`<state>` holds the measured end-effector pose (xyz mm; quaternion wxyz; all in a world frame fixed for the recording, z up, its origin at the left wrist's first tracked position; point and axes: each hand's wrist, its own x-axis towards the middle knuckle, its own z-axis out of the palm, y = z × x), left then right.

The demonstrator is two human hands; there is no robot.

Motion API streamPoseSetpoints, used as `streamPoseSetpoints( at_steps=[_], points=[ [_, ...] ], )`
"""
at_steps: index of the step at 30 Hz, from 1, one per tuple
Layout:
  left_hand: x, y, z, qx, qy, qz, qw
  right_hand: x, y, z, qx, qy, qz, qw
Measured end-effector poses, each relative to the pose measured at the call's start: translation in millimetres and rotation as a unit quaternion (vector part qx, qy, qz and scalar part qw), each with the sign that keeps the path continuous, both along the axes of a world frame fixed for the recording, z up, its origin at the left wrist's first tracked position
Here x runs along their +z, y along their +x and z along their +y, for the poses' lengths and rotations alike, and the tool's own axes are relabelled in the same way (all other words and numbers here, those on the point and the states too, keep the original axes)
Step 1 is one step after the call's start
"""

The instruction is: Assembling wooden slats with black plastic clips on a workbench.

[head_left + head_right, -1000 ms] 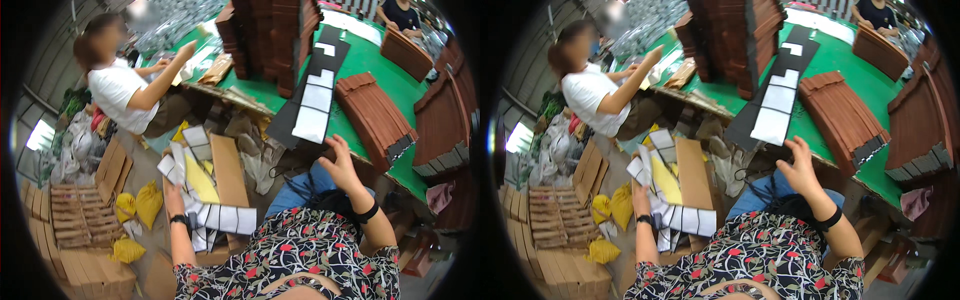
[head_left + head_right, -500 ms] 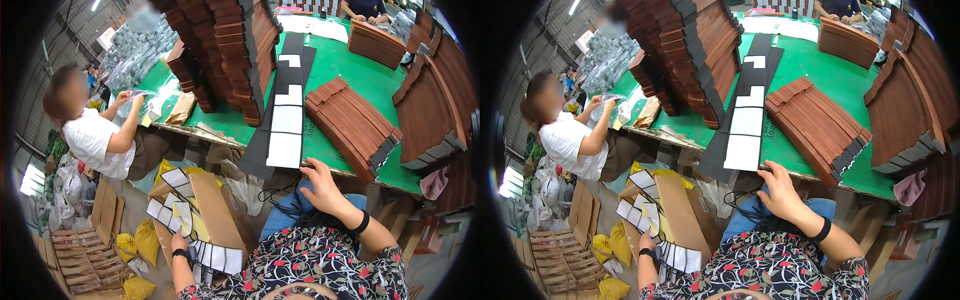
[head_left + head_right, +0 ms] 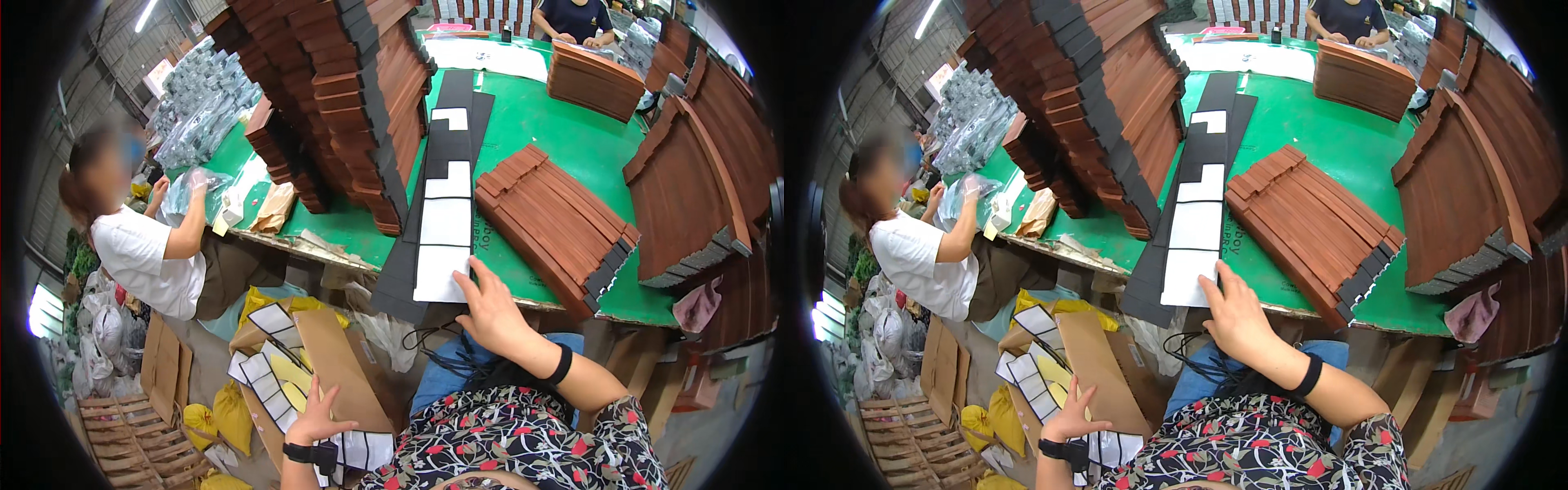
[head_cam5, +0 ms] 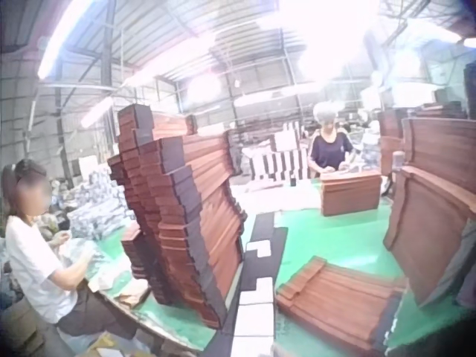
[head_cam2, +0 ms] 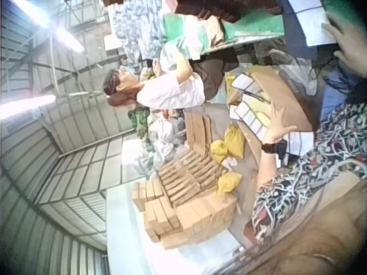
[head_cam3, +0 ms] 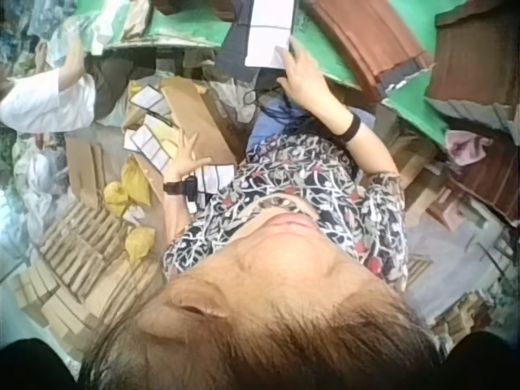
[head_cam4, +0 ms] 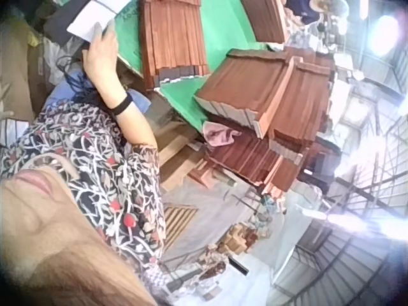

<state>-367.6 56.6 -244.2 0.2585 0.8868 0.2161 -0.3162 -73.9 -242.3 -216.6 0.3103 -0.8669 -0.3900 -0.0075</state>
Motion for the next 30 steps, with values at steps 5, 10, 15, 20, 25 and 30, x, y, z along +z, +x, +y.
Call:
streamPoseSetpoints(
  at_steps=[5, 10, 15, 20, 25, 30],
  points=[
    [-45, -34, 13, 0.077, 0.042, -0.093, 0.992, -11, 8, 13, 0.002, -0.07, -0.126, 0.99],
    [-53, -56, 24, 0.362, -0.178, -0.073, 0.912, -15, 19, 18, 0.009, -0.035, -0.107, 0.994],
    [7, -19, 25, 0.185, 0.05, -0.109, 0.976, 9, 33, 20, -0.073, 0.331, 0.175, 0.925],
    [90, 90, -22, -0.037, 0.083, -0.324, 0.942, 44, 47, 26, -0.074, 0.616, 0.295, 0.727],
    [80, 195, -50, -0.235, 0.065, -0.463, 0.852, 50, 55, 26, -0.057, 0.656, 0.28, 0.699],
    [53, 273, -86, -0.279, 0.123, -0.525, 0.795, 43, 54, 19, -0.083, 0.642, 0.284, 0.707]
  ],
)
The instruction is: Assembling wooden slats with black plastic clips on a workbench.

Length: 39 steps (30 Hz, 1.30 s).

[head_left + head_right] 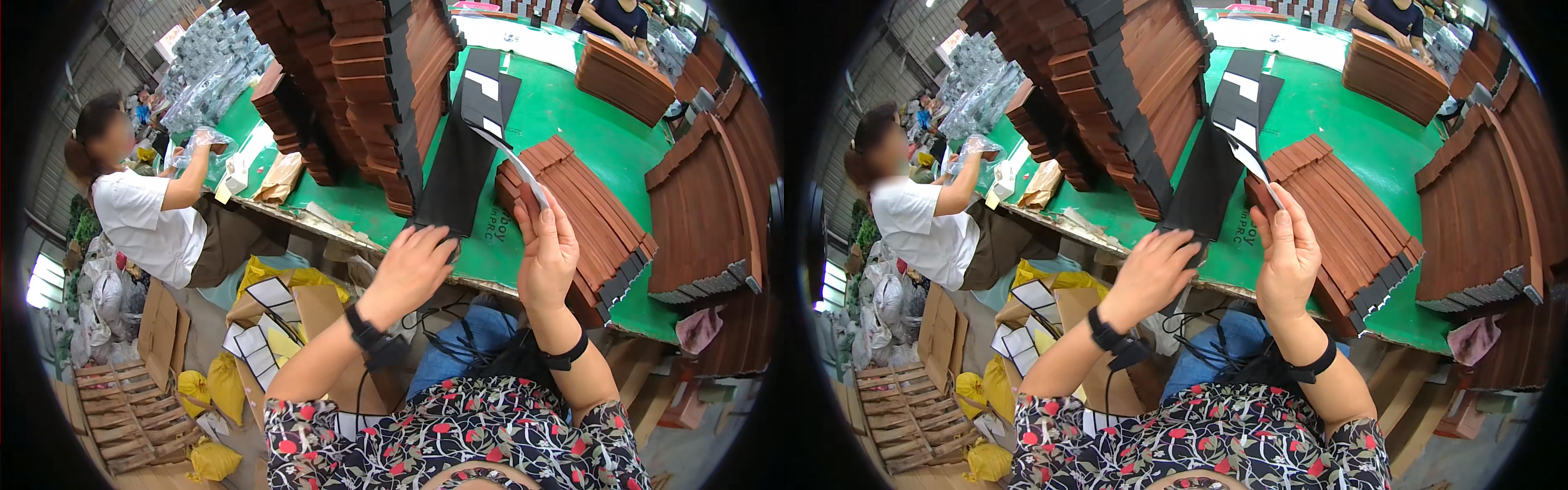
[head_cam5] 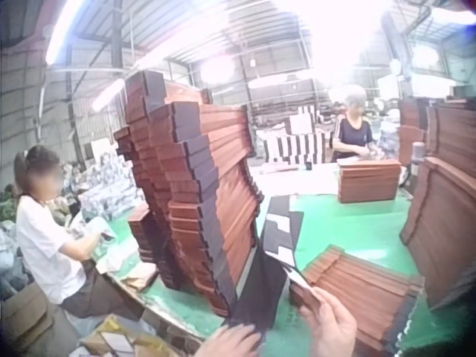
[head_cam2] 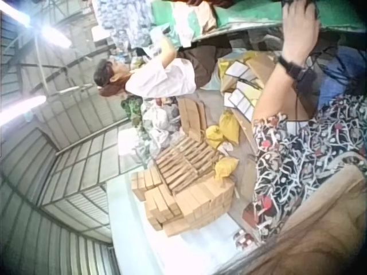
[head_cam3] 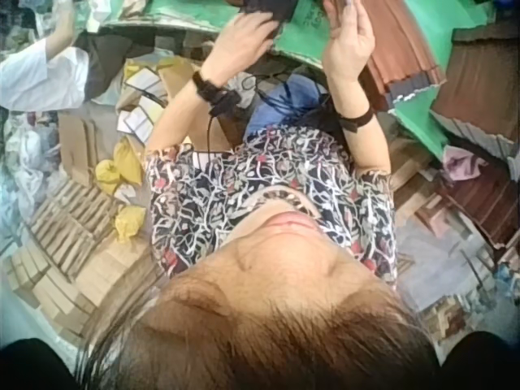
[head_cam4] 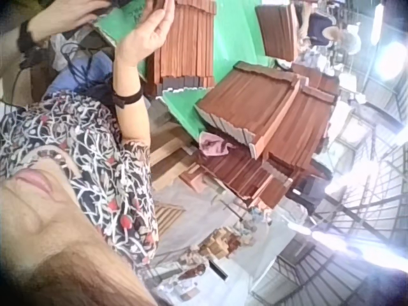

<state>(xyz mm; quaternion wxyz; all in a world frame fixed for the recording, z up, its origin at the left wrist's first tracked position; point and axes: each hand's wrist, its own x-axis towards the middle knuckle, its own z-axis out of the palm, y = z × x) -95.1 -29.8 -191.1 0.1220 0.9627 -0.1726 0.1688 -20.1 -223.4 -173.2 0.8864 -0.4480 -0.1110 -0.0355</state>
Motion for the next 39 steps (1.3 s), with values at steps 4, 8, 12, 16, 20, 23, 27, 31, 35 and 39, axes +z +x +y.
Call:
streamPoseSetpoints(
  at_steps=[4, 8, 12, 16, 20, 23, 27, 31, 35, 39],
  points=[
    [-24, 30, -28, 0.111, 0.056, -0.055, 0.991, -3, -4, -2, -0.003, -0.009, -0.003, 1.0],
    [-32, 46, -34, 0.154, 0.04, -0.008, 0.987, -10, -6, -6, -0.011, -0.073, -0.033, 0.997],
    [-39, 49, -32, 0.15, 0.034, -0.049, 0.987, -13, -10, -5, -0.009, -0.103, -0.067, 0.992],
    [-35, 47, -24, 0.133, 0.025, -0.139, 0.981, -7, -13, -3, -0.01, -0.104, -0.084, 0.991],
    [-5, 36, -14, 0.138, -0.06, -0.217, 0.965, -4, -14, -9, -0.061, -0.137, -0.143, 0.978],
    [6, 2, -7, 0.131, -0.115, -0.296, 0.939, -1, -14, -17, -0.137, -0.249, -0.22, 0.933],
    [15, -56, 1, 0.08, -0.127, -0.306, 0.94, 6, -21, -20, -0.179, -0.322, -0.334, 0.868],
    [19, -111, 13, 0.02, -0.075, -0.239, 0.968, -6, -19, -12, -0.075, -0.433, -0.298, 0.847],
    [20, -173, 21, 0.021, -0.047, -0.192, 0.98, -22, -15, -2, -0.052, -0.47, -0.285, 0.834],
    [28, -209, 10, 0.019, -0.045, -0.152, 0.987, -29, -3, 10, -0.044, -0.517, -0.284, 0.806]
  ],
)
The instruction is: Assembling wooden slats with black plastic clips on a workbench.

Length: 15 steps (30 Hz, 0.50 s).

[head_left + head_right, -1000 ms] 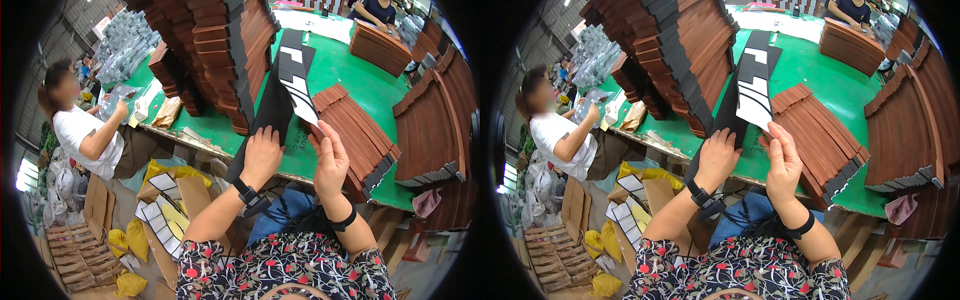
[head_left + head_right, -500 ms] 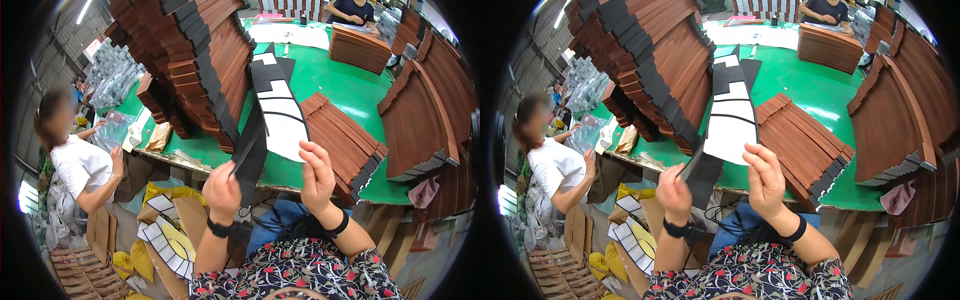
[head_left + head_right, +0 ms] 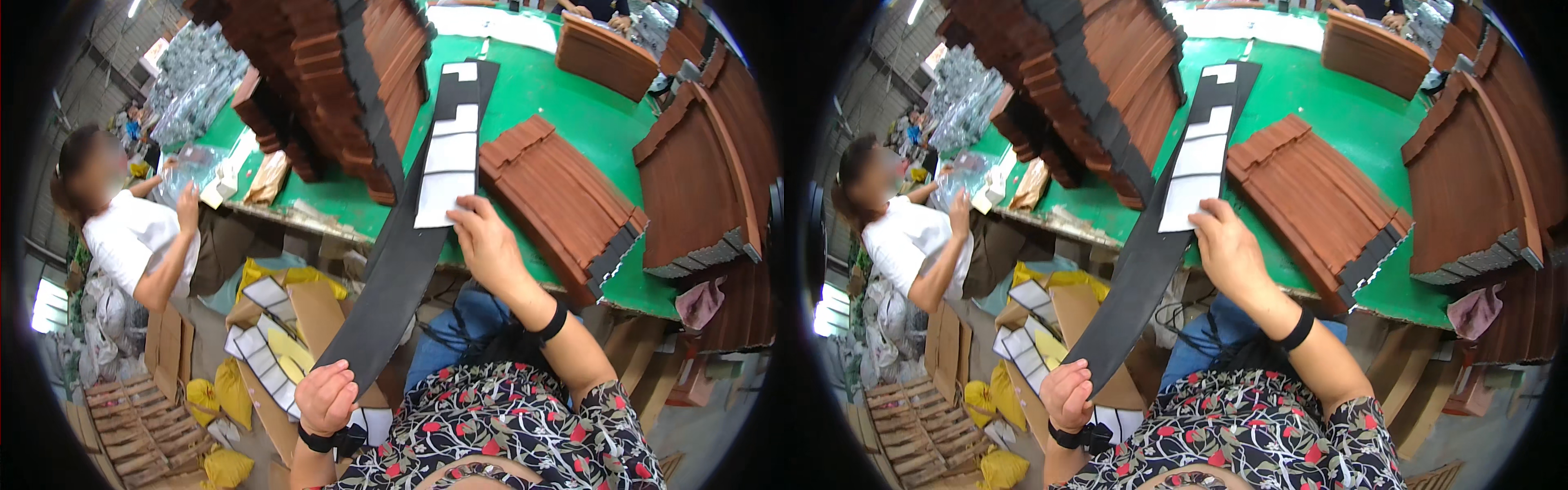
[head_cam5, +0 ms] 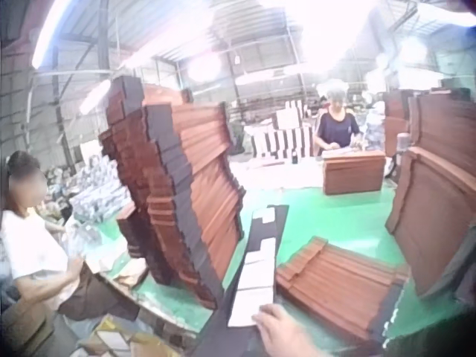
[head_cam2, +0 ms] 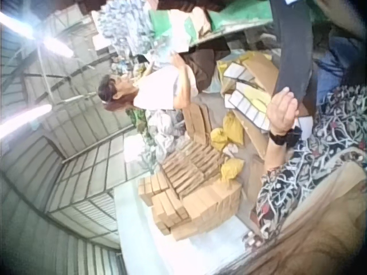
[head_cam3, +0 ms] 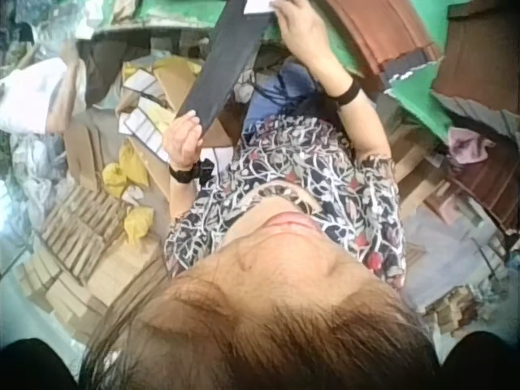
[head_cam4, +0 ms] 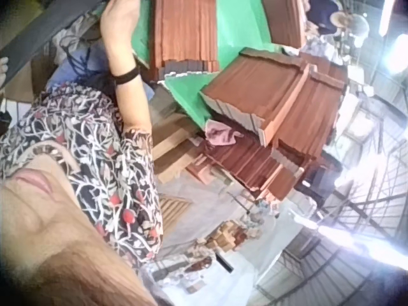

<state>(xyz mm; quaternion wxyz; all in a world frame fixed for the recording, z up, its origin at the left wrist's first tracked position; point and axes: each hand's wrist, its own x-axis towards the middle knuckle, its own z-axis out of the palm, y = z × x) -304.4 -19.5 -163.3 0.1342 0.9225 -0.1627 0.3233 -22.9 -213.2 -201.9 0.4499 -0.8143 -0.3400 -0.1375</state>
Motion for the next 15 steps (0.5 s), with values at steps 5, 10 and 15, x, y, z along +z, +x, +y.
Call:
streamPoseSetpoints(
  at_steps=[5, 10, 15],
  points=[
    [-6, -8, -5, 0.005, 0.003, 0.007, 1.0, 2, -6, 1, 0.004, -0.134, -0.019, 0.991],
    [-7, -8, -5, -0.011, -0.009, 0.011, 1.0, 6, -38, -7, -0.015, -0.077, -0.001, 0.997],
    [-4, 16, -20, -0.1, -0.021, 0.009, 0.995, 10, -79, -26, 0.156, 0.059, 0.592, 0.788]
  ],
)
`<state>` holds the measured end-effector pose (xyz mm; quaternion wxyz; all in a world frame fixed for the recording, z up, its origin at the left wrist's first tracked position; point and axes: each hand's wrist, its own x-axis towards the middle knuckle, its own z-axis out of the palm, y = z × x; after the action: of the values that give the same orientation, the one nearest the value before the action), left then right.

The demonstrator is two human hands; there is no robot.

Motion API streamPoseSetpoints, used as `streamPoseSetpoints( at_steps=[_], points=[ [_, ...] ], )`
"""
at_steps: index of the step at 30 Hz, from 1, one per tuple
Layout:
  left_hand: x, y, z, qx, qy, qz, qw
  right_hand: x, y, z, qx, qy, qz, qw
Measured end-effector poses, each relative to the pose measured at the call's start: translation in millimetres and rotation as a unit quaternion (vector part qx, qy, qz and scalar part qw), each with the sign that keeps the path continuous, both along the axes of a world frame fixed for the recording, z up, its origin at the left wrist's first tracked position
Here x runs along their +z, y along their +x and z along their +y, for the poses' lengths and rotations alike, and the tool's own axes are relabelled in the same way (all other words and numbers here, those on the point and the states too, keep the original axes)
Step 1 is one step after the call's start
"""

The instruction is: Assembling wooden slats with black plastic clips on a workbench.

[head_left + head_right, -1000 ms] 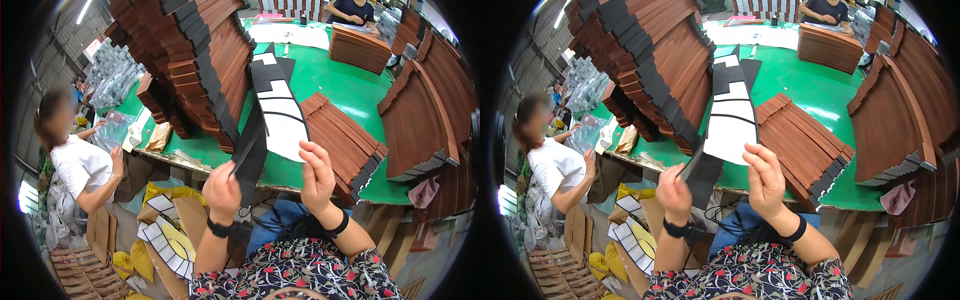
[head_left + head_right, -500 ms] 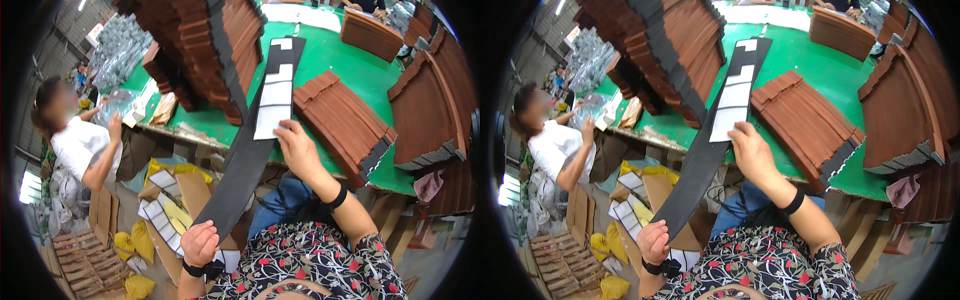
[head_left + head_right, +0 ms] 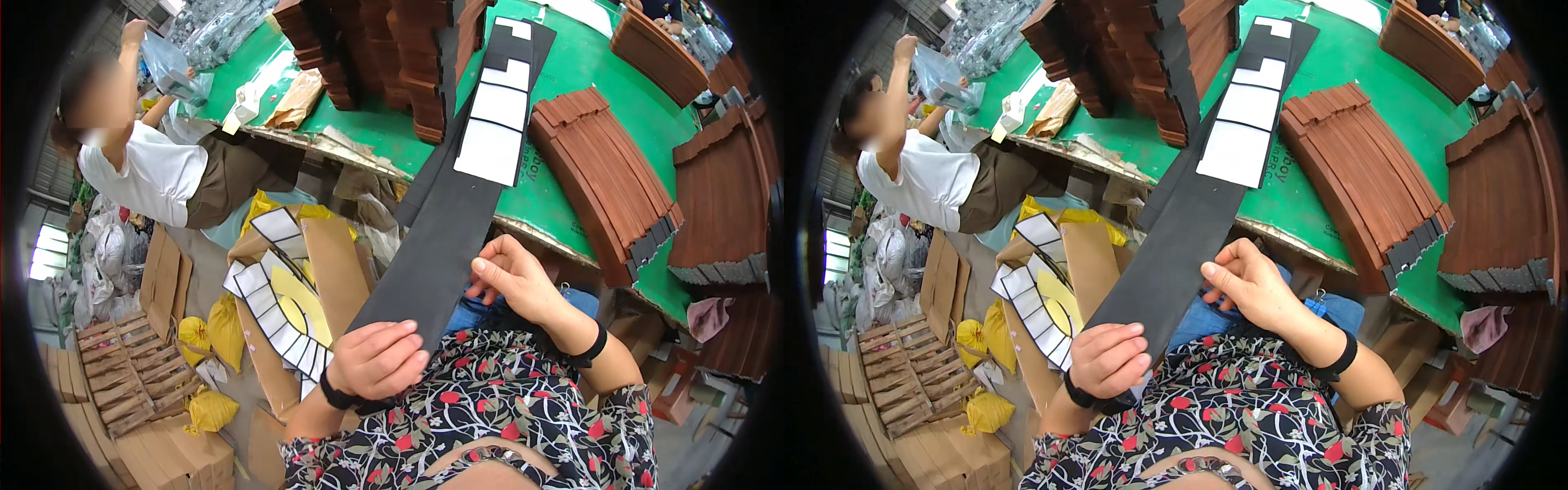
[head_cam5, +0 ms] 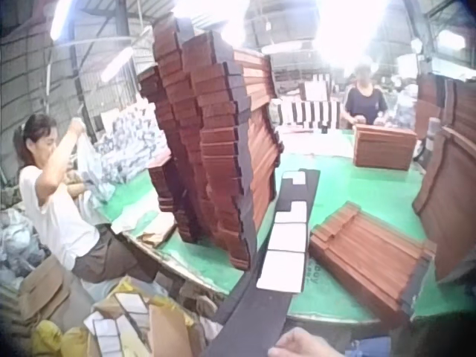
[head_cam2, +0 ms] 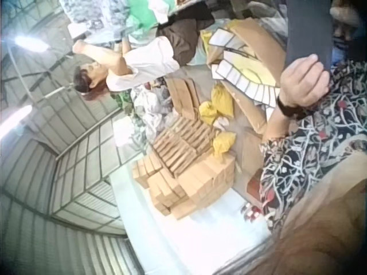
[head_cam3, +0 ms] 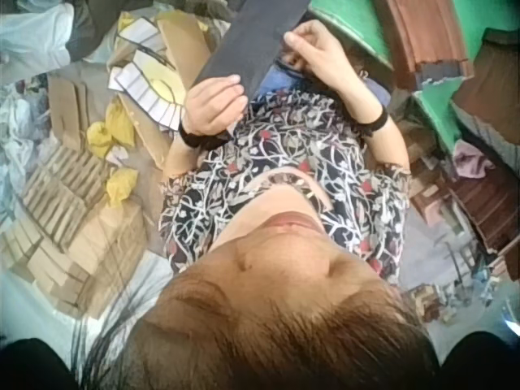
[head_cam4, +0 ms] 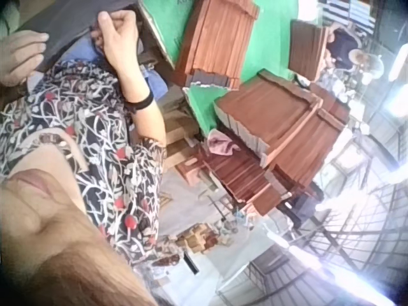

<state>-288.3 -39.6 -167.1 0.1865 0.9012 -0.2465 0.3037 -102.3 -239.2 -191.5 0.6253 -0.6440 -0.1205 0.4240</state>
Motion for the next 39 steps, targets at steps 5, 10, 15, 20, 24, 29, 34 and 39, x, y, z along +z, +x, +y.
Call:
streamPoseSetpoints(
  at_steps=[5, 10, 15, 20, 24, 29, 34, 39],
  points=[
    [-6, 28, -25, -0.012, 0.041, 0.06, 0.997, -30, 0, 7, -0.141, 0.096, 0.049, 0.984],
    [-28, 31, -15, 0.147, -0.13, 0.095, 0.976, -33, 17, 12, -0.155, 0.116, -0.012, 0.981],
    [-41, 27, -25, 0.155, -0.621, 0.273, 0.719, -31, 20, 15, -0.138, 0.137, -0.012, 0.981],
    [-52, 31, -45, 0.017, -0.807, 0.397, 0.437, -29, 13, 9, -0.115, 0.041, -0.128, 0.984],
    [-67, 38, -54, 0.083, -0.717, 0.372, 0.584, -3, -10, -11, -0.052, -0.059, -0.492, 0.867],
    [-63, 51, -59, 0.042, -0.759, 0.363, 0.539, -3, -25, -35, 0.012, 0.002, -0.514, 0.858],
    [-58, 57, -65, 0.046, -0.752, 0.355, 0.553, -10, -37, -34, -0.026, -0.043, -0.592, 0.804],
    [-57, 62, -68, 0.043, -0.733, 0.367, 0.571, -10, -37, -33, -0.036, -0.054, -0.656, 0.752]
  ],
)
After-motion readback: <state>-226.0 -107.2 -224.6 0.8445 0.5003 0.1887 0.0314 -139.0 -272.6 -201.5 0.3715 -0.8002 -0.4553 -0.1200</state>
